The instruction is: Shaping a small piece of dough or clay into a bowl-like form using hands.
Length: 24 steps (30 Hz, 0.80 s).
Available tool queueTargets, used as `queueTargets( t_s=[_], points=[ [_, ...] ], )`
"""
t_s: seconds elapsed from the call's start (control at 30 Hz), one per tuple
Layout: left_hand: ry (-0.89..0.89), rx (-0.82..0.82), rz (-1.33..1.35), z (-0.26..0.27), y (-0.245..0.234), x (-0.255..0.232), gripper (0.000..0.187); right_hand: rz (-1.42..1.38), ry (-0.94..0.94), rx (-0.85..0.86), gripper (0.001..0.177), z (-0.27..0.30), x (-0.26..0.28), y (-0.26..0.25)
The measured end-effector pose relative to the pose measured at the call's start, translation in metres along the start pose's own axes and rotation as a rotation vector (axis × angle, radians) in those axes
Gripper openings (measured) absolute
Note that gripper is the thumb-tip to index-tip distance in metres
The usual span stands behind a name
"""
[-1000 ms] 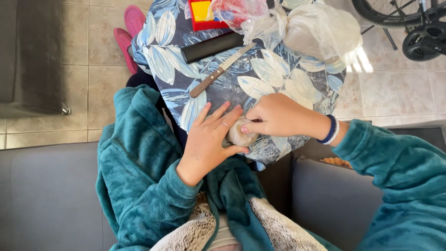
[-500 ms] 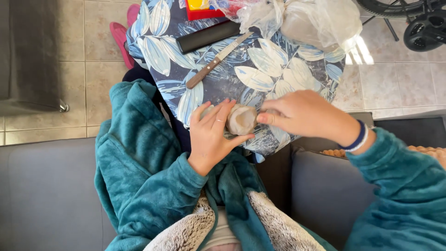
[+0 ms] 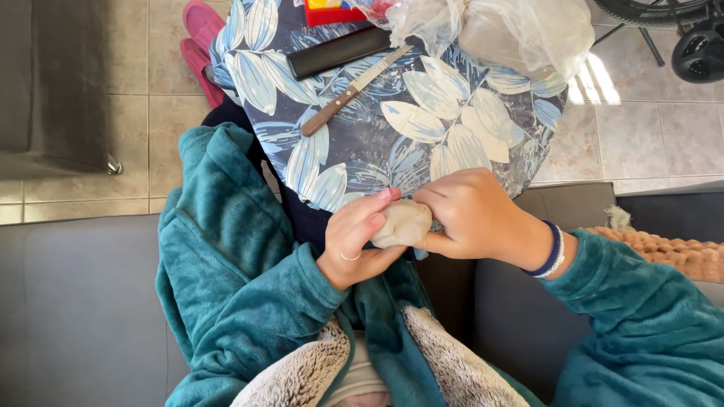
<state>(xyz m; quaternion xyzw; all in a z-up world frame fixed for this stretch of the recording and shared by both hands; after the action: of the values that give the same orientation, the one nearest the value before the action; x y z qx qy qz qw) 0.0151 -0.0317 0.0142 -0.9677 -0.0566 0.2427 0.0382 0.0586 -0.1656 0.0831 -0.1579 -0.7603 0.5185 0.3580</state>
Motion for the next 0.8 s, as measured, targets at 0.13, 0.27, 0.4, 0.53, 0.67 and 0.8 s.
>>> queueTargets(
  t_s=[0.13, 0.27, 0.4, 0.53, 0.67, 0.8],
  points=[
    [-0.194, 0.08, 0.367, -0.007, 0.002, 0.0, 0.098, 0.148, -0.138, -0.049, 0.037, 0.002, 0.009, -0.009],
    [-0.316, 0.16, 0.471, -0.011, -0.001, 0.001, 0.092, 0.17, -0.204, -0.058, 0.038, 0.004, 0.012, -0.008],
    [-0.315, 0.236, 0.544, -0.013, -0.003, 0.003, 0.08, 0.147, -0.243, -0.056, 0.039, 0.005, 0.014, -0.005],
    [-0.647, 0.255, 0.686, 0.008, 0.006, 0.028, 0.064, 0.155, -0.13, 0.013, 0.039, -0.006, 0.013, -0.009],
    [-0.819, 0.081, 0.636, 0.027, 0.012, 0.047, 0.053, 0.166, 0.121, 0.16, 0.055, -0.018, -0.002, -0.012],
    [-0.914, 0.067, 0.747, 0.025, 0.019, 0.052, 0.05, 0.161, 0.18, 0.163, 0.06, -0.021, -0.012, -0.015]
  ],
)
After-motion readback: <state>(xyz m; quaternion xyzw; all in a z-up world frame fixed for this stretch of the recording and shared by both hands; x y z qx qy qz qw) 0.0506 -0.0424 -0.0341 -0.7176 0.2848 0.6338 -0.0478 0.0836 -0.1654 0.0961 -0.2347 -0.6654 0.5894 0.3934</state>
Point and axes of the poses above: each hand's wrist, its own z-axis away from the middle knuckle, its own y-axis out of the palm, x = y × z, the point moved 8 cm from there along -z, towards the middle knuckle, and after that the axes turned 4 degrees about -x, right-handed, at the moved point
